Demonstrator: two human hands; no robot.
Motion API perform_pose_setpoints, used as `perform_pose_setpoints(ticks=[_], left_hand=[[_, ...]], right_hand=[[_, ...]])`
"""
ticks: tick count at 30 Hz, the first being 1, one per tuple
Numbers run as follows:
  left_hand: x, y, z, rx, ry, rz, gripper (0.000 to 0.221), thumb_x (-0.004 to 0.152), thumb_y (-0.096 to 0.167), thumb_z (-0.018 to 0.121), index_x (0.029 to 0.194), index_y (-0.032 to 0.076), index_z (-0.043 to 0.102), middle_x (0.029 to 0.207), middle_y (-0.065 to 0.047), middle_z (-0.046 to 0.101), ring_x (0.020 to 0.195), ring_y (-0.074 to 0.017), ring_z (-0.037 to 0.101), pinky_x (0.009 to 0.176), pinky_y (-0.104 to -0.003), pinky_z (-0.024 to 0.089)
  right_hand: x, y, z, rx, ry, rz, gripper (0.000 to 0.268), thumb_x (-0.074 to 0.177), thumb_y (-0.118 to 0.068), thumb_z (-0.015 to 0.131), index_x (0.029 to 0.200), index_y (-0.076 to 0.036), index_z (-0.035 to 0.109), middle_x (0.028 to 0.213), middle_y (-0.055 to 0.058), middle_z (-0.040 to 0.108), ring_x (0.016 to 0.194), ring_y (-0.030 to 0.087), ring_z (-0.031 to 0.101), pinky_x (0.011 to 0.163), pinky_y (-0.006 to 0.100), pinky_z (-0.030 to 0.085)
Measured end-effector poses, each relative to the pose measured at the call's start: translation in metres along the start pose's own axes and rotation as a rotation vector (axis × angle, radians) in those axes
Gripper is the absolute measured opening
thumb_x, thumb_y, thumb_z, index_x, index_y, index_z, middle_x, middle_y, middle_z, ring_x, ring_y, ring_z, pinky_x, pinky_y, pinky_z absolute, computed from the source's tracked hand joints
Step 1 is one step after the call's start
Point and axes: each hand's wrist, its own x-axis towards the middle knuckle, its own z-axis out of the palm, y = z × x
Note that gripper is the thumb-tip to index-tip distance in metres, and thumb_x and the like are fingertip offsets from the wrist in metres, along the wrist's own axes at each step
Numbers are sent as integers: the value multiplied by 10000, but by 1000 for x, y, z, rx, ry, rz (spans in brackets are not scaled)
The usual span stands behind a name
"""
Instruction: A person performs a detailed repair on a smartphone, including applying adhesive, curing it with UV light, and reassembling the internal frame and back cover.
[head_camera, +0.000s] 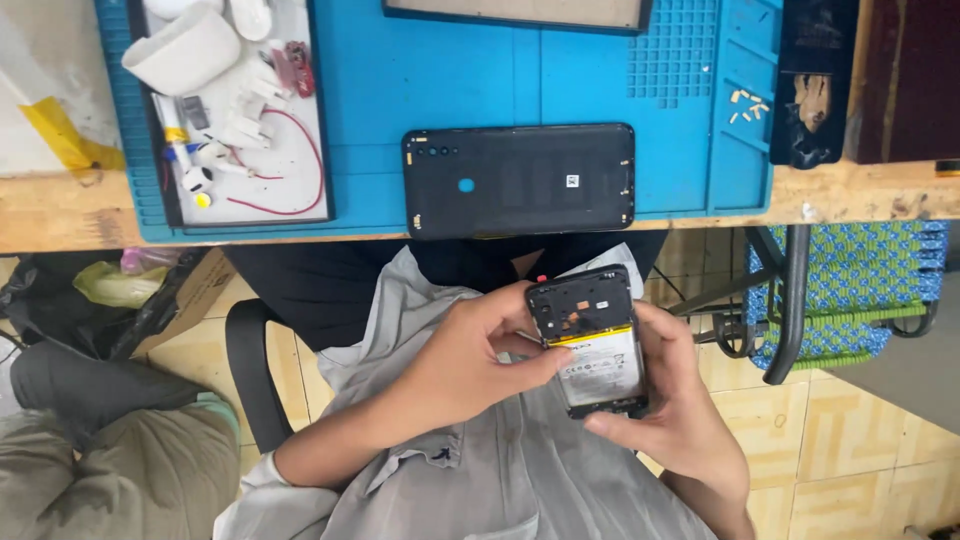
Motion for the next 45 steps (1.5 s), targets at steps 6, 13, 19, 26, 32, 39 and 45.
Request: perform_pose_setpoints(ticks=[6,13,19,26,32,39,45], left_hand=[[-2,11,-8,-119,-73,-69,394,928,59,824,1303,40,705,1191,-91,825,1065,-147,772,825,-277,708],[-3,23,-13,-100,-98,-10,358,924,53,833,1261,27,715,1133,-60,787,1012,-120,728,716,-258,713],[-3,26,-18,-160,-123,-19,352,953,17,804,1287,2,693,1148,-147,780,758,-129,711,616,-230,659],[-4,17,-27,-125,-131,39,413,942,77,830,1330,19,700,1243,-102,798,1140,-177,750,745,-269,700],[-3,22,-34,-129,-101,1,317,953,98,828,1251,17,757,1178,-91,831,1048,-152,748,703,-248,665],[-1,32,-31,-54,-51,14,317,926,115,842,1221,14,789,1185,-120,858,1008,-178,792,797,-299,702],[-10,66,-33,304,8,286,746,828,80,925,1510,118,626,1269,-136,808,1049,-186,849,964,-319,753]], right_hand=[[-3,30,-17,327,-281,-100,979,1094,-643,668,1672,26,246,1589,170,517,1415,237,563,1109,413,507],[6,32,-2,618,-409,63,1026,1075,-803,479,1686,-23,213,1506,323,585,1241,424,704,962,555,660],[15,21,8,816,-551,127,933,1107,-731,533,1629,14,325,1357,426,668,1145,505,752,977,627,643],[15,21,12,869,-577,121,846,1159,-621,487,1645,52,323,1402,437,642,1190,524,734,1077,658,580],[16,-7,23,807,-548,122,936,1123,-616,708,1671,9,277,1407,429,656,1175,482,754,1052,623,599],[18,-26,24,635,-425,30,673,1164,-332,570,1661,22,286,1316,371,754,1051,450,806,986,559,641],[19,-26,2,644,-337,-89,620,1174,-293,564,1599,94,330,1281,432,738,1060,510,806,940,588,681]])
